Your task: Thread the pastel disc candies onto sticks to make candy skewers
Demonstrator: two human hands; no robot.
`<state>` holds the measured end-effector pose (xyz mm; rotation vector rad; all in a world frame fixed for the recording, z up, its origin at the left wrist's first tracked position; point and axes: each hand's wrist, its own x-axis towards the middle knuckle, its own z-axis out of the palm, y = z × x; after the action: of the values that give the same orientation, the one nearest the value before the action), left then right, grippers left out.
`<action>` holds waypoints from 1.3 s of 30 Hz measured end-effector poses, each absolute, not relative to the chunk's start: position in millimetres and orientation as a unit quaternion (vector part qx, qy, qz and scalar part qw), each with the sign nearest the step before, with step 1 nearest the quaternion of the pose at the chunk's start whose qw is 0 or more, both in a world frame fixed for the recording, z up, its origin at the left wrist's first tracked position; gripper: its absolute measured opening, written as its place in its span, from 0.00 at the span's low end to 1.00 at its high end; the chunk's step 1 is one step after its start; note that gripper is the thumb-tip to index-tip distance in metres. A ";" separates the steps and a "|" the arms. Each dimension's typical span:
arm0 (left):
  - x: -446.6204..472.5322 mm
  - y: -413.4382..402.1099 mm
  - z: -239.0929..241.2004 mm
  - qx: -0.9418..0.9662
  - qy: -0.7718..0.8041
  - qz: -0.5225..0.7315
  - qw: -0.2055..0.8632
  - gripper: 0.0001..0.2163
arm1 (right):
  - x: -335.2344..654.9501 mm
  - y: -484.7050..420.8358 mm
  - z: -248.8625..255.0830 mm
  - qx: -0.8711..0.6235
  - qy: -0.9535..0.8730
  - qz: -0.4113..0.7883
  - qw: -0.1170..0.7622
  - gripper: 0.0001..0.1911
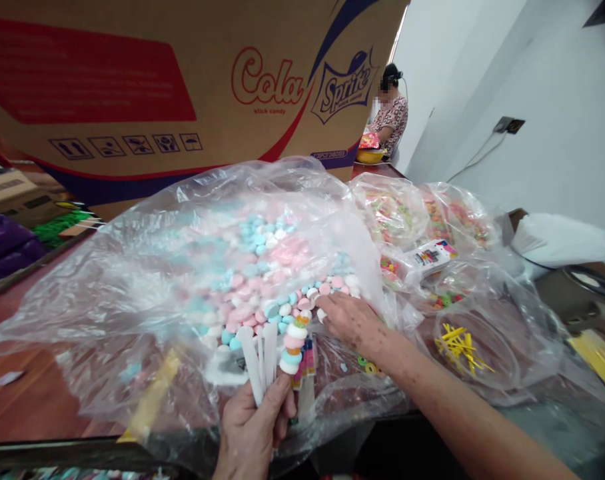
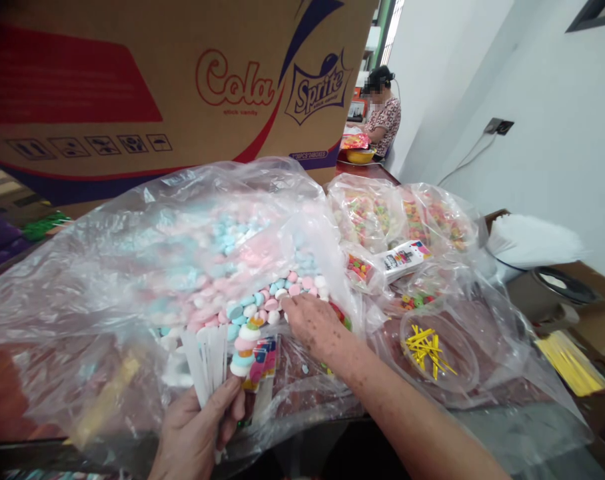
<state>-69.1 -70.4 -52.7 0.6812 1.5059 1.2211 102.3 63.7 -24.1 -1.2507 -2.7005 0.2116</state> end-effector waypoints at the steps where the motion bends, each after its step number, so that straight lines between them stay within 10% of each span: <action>1: -69.0 -70.5 -52.8 0.287 0.628 0.506 0.517 0.24 | 101.5 63.2 -25.9 -0.421 -0.903 0.055 0.071 0.18; 14: -64.1 -67.6 -45.4 0.332 0.669 0.454 0.486 0.23 | 99.3 64.8 -29.2 -0.497 -0.838 0.130 0.185 0.11; 22: -60.2 -64.6 -39.5 0.335 0.677 0.436 0.489 0.21 | 107.2 66.4 -22.7 -0.391 -0.501 0.636 0.438 0.12; 39: -59.3 -64.6 -45.1 0.344 0.681 0.432 0.481 0.19 | 100.7 57.9 -20.7 -0.351 -0.468 0.680 0.442 0.10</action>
<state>-59.3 -64.6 -45.1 0.8398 1.6600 1.0527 100.7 57.9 -20.7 -0.8715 -1.1621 1.6868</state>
